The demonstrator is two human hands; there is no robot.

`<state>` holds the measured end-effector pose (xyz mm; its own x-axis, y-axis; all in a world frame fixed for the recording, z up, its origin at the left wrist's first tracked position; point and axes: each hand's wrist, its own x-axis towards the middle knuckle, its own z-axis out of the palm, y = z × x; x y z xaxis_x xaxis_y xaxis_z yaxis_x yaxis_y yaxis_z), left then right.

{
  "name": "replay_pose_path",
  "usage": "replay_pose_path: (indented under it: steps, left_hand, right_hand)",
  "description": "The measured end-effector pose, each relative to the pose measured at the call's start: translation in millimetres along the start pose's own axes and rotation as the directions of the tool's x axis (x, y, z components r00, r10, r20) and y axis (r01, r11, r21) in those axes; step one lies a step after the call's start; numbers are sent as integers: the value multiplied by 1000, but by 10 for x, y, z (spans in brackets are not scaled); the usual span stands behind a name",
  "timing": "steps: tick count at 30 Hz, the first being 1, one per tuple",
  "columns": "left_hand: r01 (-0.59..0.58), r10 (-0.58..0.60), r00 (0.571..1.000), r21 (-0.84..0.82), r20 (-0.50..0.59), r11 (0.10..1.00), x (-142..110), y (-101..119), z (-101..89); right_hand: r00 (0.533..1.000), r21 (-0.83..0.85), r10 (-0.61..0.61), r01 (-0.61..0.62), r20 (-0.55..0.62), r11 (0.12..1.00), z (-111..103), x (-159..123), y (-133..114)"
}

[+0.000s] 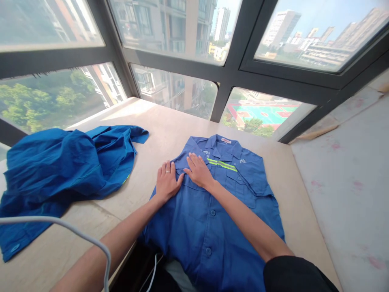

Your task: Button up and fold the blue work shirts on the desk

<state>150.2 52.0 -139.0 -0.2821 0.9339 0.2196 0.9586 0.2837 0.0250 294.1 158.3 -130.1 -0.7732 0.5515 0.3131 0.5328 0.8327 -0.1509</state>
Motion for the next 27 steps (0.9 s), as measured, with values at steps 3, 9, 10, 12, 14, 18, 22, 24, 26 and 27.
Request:
replay_pose_path:
  steps: [3,9,10,12,14,18,22,24,26,27]
  left_hand:
    - [5,-5,1000,10,22,1000,3,7,-24]
    - [8,-8,999,0,43,1000,34,6,-41]
    - [7,-7,999,-1,50,1000,46,6,-41]
    - [4,-3,998,-6,70,1000,74,7,-41]
    - [3,-2,996,-10,92,1000,101,8,-39]
    - [1,1,992,-17,129,1000,145,3,-34]
    - [-9,14,986,-29,169,1000,210,4,-18]
    - [-14,19,984,-32,177,999,259,16,1]
    - [-19,25,984,-37,174,999,319,37,23]
    - [-21,27,985,-41,169,999,353,50,33]
  right_hand:
    - [998,-23,-9,11,61,1000,-128,-419,-26]
    - [956,-114,222,-203,193,972,-367,-1089,222]
    - [942,-129,265,-243,205,962,-398,-1181,290]
    - [914,-153,333,-304,232,940,-449,-1356,424]
    - [892,-159,371,-339,259,927,-482,-1514,547]
    - [875,-157,408,-378,262,912,-518,-1726,742]
    - [875,-177,409,-373,260,911,-539,-1771,879]
    - [874,-183,407,-369,265,911,-542,-1750,940]
    - [873,-186,410,-371,263,910,-537,-1713,1006]
    - [872,-186,415,-376,261,908,-531,-1692,1042]
